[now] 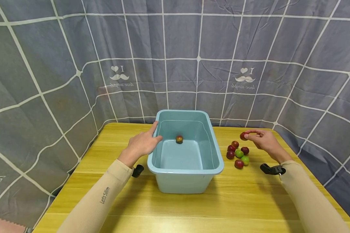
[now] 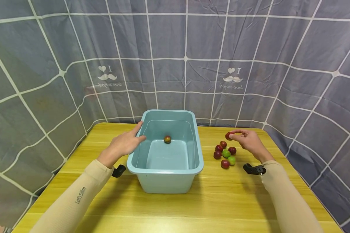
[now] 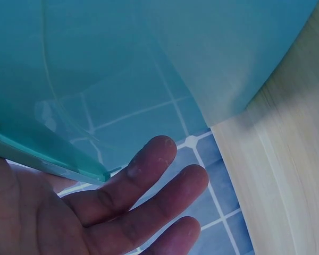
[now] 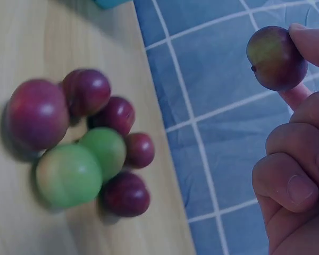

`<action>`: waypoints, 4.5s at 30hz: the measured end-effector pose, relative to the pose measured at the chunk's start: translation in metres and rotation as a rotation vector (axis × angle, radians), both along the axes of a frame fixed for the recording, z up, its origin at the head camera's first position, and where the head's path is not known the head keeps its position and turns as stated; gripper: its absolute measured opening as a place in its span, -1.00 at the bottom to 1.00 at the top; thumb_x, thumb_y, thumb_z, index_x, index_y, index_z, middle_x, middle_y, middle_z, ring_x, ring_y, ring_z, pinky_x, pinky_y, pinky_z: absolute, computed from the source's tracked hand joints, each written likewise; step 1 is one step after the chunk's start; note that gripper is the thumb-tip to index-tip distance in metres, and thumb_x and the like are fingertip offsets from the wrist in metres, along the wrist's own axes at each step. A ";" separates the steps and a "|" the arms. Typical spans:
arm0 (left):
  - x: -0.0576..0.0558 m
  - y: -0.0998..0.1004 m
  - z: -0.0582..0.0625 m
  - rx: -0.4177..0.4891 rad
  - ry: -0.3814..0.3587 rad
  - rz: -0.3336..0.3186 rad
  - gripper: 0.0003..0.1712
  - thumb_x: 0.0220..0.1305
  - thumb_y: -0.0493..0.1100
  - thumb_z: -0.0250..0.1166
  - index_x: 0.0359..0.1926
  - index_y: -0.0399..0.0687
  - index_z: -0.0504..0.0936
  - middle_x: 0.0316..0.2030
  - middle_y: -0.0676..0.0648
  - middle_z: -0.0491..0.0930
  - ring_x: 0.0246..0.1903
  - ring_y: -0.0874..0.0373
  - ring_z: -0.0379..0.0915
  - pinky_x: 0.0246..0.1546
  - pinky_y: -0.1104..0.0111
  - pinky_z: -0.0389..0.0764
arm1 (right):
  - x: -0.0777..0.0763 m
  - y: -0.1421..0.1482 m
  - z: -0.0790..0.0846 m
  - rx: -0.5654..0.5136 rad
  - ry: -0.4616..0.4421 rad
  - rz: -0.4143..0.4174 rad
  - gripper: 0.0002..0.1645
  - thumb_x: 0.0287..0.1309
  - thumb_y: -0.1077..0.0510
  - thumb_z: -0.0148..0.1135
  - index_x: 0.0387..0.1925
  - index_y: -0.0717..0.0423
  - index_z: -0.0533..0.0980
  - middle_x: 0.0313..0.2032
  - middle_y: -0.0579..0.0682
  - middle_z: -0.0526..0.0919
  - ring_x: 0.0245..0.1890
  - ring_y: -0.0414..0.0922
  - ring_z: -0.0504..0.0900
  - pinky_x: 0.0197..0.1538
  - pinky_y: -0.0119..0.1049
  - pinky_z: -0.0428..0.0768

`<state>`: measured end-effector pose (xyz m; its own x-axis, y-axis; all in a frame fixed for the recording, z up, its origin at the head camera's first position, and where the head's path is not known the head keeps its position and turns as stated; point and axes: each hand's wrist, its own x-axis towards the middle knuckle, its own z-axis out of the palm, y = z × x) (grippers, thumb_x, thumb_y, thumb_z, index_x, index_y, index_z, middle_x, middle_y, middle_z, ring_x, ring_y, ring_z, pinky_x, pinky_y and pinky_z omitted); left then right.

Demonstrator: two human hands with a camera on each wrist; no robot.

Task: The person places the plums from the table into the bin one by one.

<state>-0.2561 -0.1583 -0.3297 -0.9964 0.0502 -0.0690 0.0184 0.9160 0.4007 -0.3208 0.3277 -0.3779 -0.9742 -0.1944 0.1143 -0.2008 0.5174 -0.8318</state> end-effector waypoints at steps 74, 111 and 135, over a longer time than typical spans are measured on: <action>0.003 0.000 0.002 -0.010 0.010 0.002 -0.14 0.43 0.32 -0.16 0.63 0.37 -0.24 0.21 -0.23 0.57 0.01 -0.16 0.57 -0.34 0.10 0.45 | -0.055 -0.185 0.115 0.406 0.016 0.487 -0.75 0.24 -0.08 0.37 -0.18 -0.04 0.74 -0.30 -0.03 0.79 -0.52 -0.09 0.39 -0.38 -0.27 0.28; 0.006 0.000 0.000 -0.024 -0.006 0.009 -0.12 0.42 0.33 -0.14 0.63 0.38 -0.26 0.26 -0.21 0.54 0.02 -0.15 0.57 -0.37 0.12 0.45 | -0.093 -0.249 0.098 0.761 -0.227 0.594 -0.83 0.26 0.05 0.37 -0.35 0.00 0.80 -0.69 -0.16 0.50 -0.77 -0.25 0.07 -0.54 -0.31 0.22; 0.004 0.003 0.000 0.002 0.006 0.002 -0.13 0.42 0.31 -0.13 0.63 0.37 -0.25 0.23 -0.21 0.56 -0.04 -0.12 0.58 -0.40 0.15 0.43 | -0.083 -0.236 0.102 0.706 -0.134 0.560 -0.77 0.27 0.05 0.33 -0.14 0.06 0.74 -0.61 -0.17 0.39 -0.71 -0.25 0.10 -0.53 -0.31 0.24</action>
<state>-0.2524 -0.1552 -0.3293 -0.9968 0.0484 -0.0628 0.0191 0.9154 0.4020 -0.4043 0.0918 -0.2759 -0.7131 -0.6249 -0.3179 -0.5005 0.7712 -0.3934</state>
